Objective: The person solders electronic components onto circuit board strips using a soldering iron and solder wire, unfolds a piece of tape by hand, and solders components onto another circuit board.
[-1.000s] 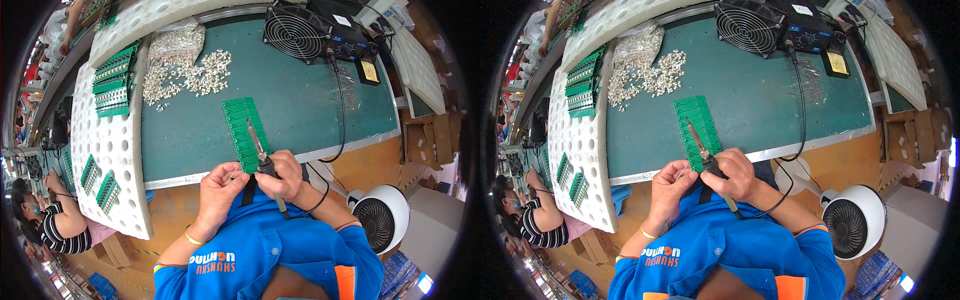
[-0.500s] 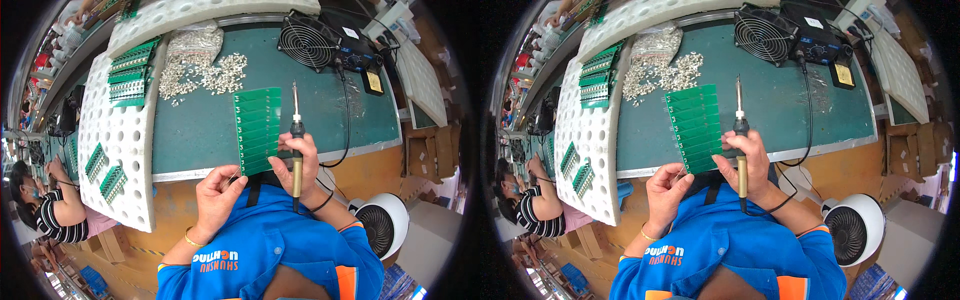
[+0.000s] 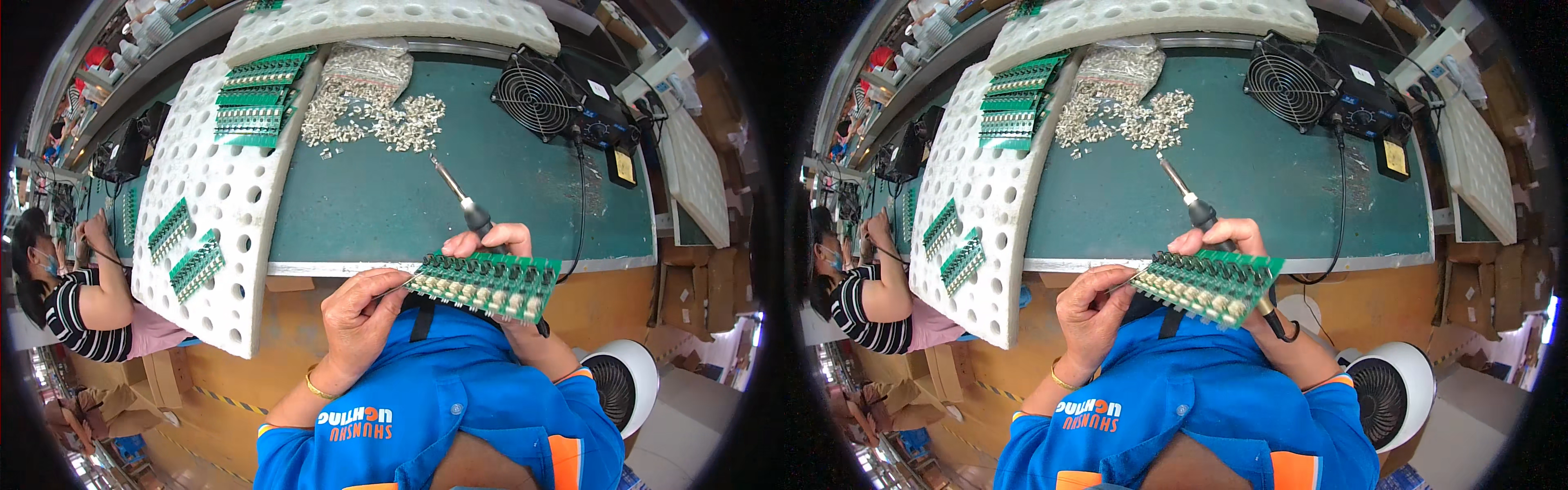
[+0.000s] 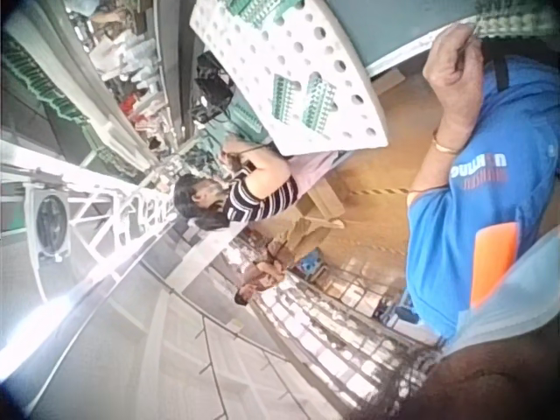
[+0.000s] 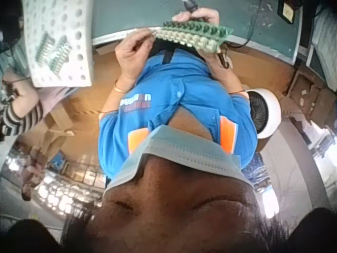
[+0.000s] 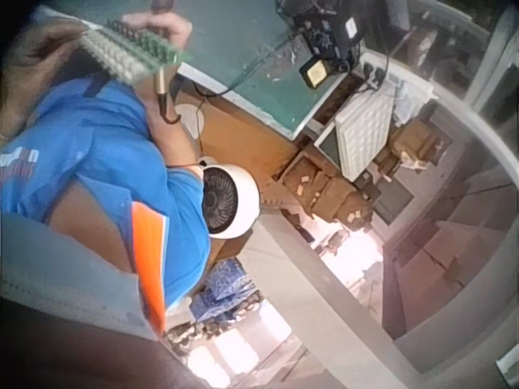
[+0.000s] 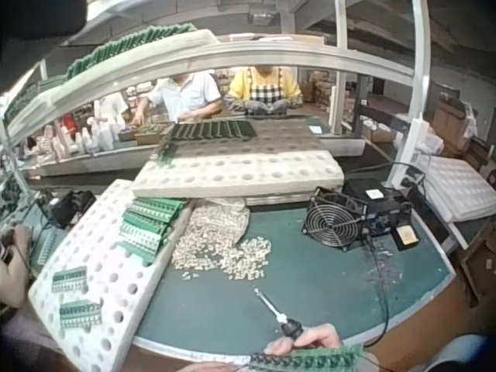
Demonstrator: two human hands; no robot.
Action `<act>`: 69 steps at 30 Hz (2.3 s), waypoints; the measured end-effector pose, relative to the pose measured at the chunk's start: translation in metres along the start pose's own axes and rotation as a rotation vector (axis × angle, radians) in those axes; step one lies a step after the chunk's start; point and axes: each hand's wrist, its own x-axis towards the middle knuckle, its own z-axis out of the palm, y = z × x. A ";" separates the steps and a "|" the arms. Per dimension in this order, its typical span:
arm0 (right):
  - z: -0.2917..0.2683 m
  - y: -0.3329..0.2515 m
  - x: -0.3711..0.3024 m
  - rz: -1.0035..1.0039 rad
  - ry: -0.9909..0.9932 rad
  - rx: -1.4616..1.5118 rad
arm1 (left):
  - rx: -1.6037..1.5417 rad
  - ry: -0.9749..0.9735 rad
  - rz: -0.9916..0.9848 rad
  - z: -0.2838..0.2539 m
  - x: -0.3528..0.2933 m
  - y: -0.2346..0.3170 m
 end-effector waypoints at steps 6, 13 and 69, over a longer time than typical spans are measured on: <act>-0.008 0.008 -0.003 -0.036 -0.050 -0.064 | 0.005 0.011 -0.065 -0.003 -0.003 0.001; -0.015 0.004 -0.004 -0.100 -0.091 -0.018 | -0.088 0.010 -0.092 0.004 -0.005 0.004; -0.017 0.008 -0.004 -0.016 0.158 -0.971 | -0.515 -0.146 -0.743 0.010 0.012 -0.026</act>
